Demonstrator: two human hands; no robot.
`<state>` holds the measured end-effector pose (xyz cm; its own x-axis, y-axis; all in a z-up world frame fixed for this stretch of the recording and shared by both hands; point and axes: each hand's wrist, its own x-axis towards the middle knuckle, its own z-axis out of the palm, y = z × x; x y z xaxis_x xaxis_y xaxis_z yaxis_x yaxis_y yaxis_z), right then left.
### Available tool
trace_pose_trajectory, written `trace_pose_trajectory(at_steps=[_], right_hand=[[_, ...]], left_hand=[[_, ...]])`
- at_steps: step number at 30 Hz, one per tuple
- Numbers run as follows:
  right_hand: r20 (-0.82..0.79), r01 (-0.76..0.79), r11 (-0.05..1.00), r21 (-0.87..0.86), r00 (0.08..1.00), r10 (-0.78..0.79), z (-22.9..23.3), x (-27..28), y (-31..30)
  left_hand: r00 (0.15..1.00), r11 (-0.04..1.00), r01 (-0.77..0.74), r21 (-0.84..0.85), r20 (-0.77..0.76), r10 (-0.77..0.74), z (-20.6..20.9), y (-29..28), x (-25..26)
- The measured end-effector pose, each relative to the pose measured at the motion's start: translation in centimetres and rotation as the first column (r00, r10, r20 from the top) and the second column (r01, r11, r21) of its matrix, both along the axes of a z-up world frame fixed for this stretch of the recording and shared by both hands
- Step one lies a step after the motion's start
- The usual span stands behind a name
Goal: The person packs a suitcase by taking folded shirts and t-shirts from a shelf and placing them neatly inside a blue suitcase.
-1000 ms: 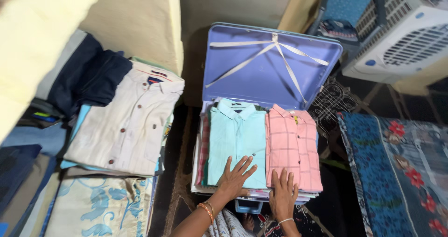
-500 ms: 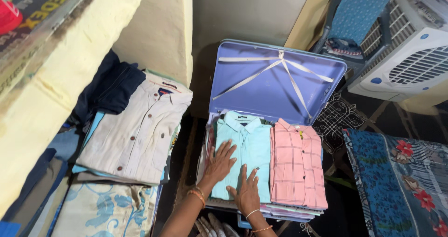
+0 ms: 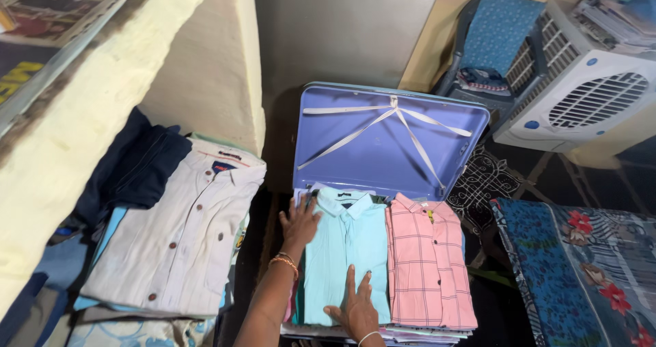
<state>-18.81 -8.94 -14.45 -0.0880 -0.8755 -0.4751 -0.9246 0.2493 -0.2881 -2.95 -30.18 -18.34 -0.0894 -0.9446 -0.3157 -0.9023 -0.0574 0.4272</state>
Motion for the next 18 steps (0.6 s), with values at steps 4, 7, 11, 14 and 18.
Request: trace_pose_trajectory(at_steps=[4,7,11,14,18], right_hand=[[-0.002,-0.020,0.999,0.040,1.000,0.020,0.0,-0.1,-0.3],[-0.005,0.001,0.995,0.097,1.000,0.000,1.0,0.3,-0.4],[0.003,0.047,0.993,0.109,0.999,-0.048,1.8,0.9,-0.2],[0.005,0.050,0.995,0.091,0.999,-0.051,1.4,0.9,-0.3],[0.010,0.046,0.996,0.082,0.999,-0.047,1.0,1.0,-0.1]], left_hand=[[0.996,0.996,-0.074,0.053,-0.038,0.076,-1.0,-2.8,2.1],[0.929,0.988,-0.095,-0.122,-0.369,0.044,-1.8,-4.0,2.6],[0.884,0.977,-0.190,-0.091,-0.450,0.130,0.0,-3.2,2.2],[0.880,0.974,-0.195,-0.113,-0.458,0.123,1.0,-2.7,1.6],[0.911,0.988,-0.113,-0.101,-0.406,0.063,-0.1,-4.0,1.1]])
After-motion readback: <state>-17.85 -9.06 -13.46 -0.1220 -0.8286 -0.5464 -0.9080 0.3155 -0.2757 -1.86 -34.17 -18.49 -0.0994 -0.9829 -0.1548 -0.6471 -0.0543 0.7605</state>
